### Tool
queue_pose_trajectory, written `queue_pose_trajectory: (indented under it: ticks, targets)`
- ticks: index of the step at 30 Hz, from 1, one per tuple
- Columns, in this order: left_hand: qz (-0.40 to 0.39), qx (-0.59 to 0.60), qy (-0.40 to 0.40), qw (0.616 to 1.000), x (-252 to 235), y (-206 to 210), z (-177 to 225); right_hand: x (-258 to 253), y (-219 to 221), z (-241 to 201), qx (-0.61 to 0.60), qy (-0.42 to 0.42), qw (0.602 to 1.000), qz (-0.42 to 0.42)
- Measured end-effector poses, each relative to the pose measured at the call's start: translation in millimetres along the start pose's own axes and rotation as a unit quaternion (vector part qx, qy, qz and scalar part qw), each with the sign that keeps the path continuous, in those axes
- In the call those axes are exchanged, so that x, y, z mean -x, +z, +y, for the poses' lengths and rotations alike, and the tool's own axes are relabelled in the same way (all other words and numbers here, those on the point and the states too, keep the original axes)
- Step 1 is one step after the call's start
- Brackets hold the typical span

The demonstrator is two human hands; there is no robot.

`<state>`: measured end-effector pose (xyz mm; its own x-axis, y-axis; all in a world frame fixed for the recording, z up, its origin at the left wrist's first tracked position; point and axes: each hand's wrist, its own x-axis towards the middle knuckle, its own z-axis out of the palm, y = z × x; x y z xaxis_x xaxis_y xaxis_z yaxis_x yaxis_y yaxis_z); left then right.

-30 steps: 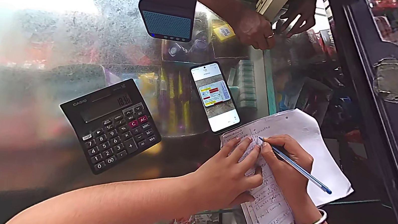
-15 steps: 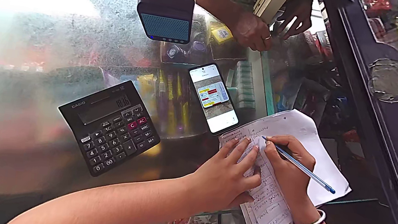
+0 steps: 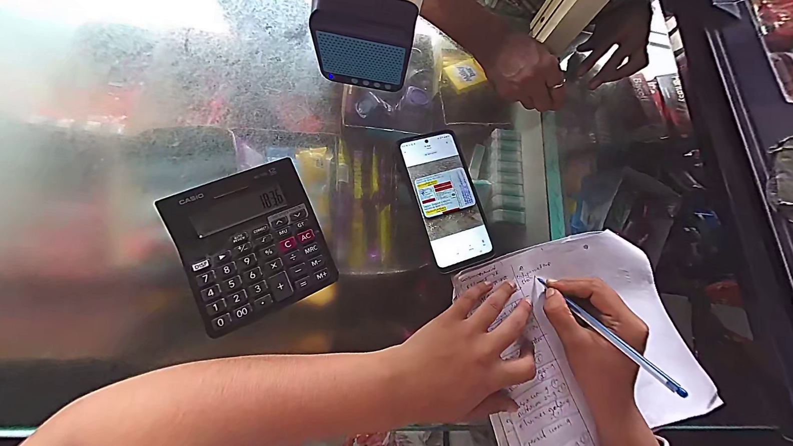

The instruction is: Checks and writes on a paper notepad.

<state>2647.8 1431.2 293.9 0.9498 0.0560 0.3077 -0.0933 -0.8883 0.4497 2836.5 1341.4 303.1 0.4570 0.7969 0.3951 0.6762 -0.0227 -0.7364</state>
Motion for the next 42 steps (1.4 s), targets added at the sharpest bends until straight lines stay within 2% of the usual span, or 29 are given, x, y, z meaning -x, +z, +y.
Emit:
queue_pose_trajectory:
  ticks: [18,24,31,42]
  targets:
    - [0.009,-0.027,0.003,1.000,0.4,3.6,-1.2,0.1,-0.4,2.9,-0.014,0.010,1.000,0.001]
    - [0.013,-0.033,0.005,0.999,0.3,4.2,-1.5,-0.2,-0.2,1.8,-0.017,0.012,0.999,0.032]
    - [0.006,-0.010,0.002,1.000,0.7,1.7,-0.8,-2.3,-2.5,1.4,0.007,0.009,1.000,0.005]
    - [0.003,0.013,0.000,1.000,0.3,-1.2,-0.6,-1.9,-1.6,3.1,0.015,0.005,1.000,0.008]
